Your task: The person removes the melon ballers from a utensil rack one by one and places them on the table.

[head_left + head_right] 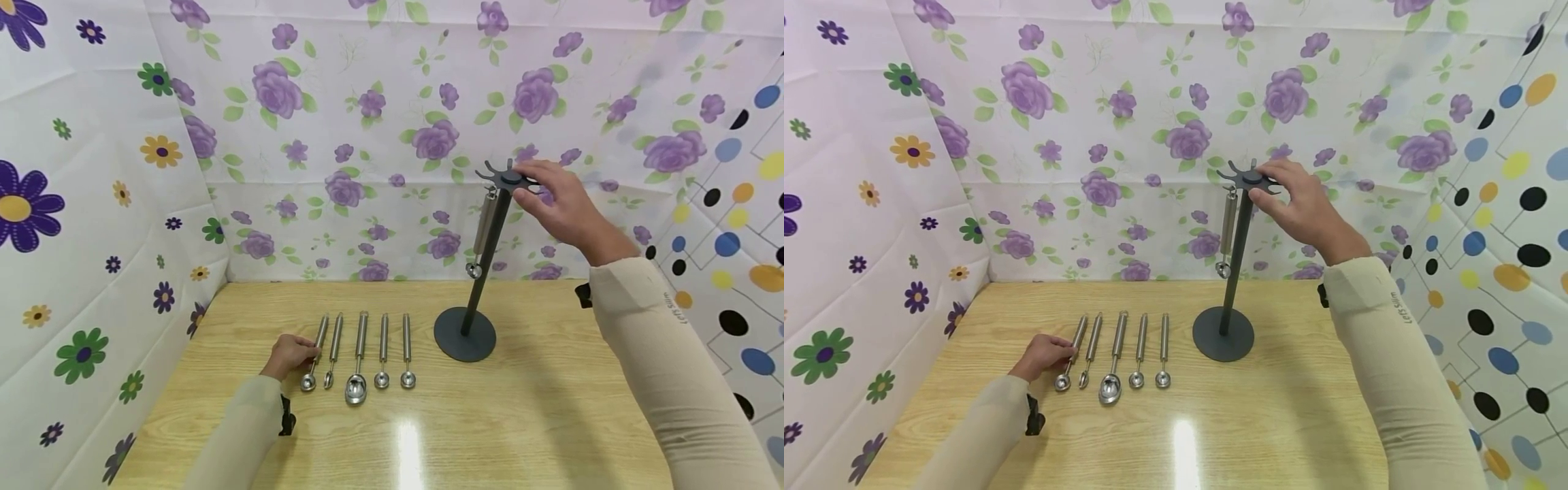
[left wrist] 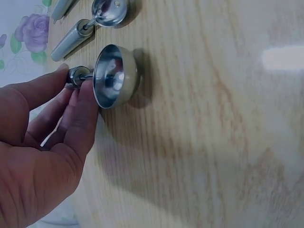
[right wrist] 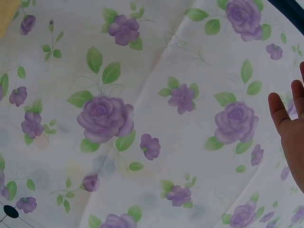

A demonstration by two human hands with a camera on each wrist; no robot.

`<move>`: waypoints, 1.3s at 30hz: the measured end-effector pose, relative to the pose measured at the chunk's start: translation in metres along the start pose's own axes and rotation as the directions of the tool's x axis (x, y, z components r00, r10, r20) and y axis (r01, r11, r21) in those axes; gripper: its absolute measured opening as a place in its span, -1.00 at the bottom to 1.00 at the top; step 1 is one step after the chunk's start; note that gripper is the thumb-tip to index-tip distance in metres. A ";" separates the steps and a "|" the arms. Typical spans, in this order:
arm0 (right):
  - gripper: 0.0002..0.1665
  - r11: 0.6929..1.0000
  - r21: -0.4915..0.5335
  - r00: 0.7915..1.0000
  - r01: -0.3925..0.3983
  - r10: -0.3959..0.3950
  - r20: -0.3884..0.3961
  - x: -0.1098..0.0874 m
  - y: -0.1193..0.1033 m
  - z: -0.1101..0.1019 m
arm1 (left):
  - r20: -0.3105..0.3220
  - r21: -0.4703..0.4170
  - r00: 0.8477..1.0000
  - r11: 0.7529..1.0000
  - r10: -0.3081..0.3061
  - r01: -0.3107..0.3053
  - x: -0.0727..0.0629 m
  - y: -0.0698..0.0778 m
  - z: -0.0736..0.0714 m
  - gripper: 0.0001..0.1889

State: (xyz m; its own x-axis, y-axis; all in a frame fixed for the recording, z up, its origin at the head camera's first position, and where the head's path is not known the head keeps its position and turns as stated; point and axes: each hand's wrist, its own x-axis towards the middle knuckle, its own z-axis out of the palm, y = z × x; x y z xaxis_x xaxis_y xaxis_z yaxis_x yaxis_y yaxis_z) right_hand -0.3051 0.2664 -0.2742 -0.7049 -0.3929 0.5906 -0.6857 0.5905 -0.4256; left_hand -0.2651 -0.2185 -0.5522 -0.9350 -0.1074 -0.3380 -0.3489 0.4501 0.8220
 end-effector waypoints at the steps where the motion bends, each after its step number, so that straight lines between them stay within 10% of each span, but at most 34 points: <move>1: -0.40 1.000 -0.003 1.000 0.008 -0.008 -0.007 0.000 0.000 0.001 | 0.000 0.007 1.000 1.000 -0.003 0.003 0.001 0.000 0.000 -0.77; 14: -0.48 0.980 0.016 0.979 -0.198 0.199 -0.048 0.010 -0.008 -0.001 | 0.014 0.057 1.000 0.998 -0.020 0.019 0.002 0.002 -0.004 -0.78; 20: -0.55 0.973 0.153 0.978 -0.172 0.187 -0.090 0.011 -0.005 0.010 | -0.045 0.163 0.998 0.986 0.046 -0.038 0.002 0.013 -0.009 -0.75; 28: -0.55 0.976 0.205 0.961 -0.070 0.121 -0.247 0.017 -0.007 0.027 | -0.079 0.225 0.968 0.950 0.239 -0.216 -0.001 0.067 -0.005 -0.72; 39: -0.56 0.980 0.190 0.945 -0.053 0.111 -0.308 0.020 -0.008 0.035 | 0.040 0.053 0.897 0.895 0.441 -0.442 -0.034 0.168 0.032 -0.75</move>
State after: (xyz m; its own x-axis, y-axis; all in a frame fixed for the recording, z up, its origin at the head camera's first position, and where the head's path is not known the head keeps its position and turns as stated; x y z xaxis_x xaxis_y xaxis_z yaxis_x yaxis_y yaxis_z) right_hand -0.3204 0.2296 -0.2829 -0.6858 -0.0886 0.7224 -0.6697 0.4654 -0.5787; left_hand -0.2897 -0.1108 -0.4176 -0.9896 0.1379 0.0407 0.1047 0.4971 0.8613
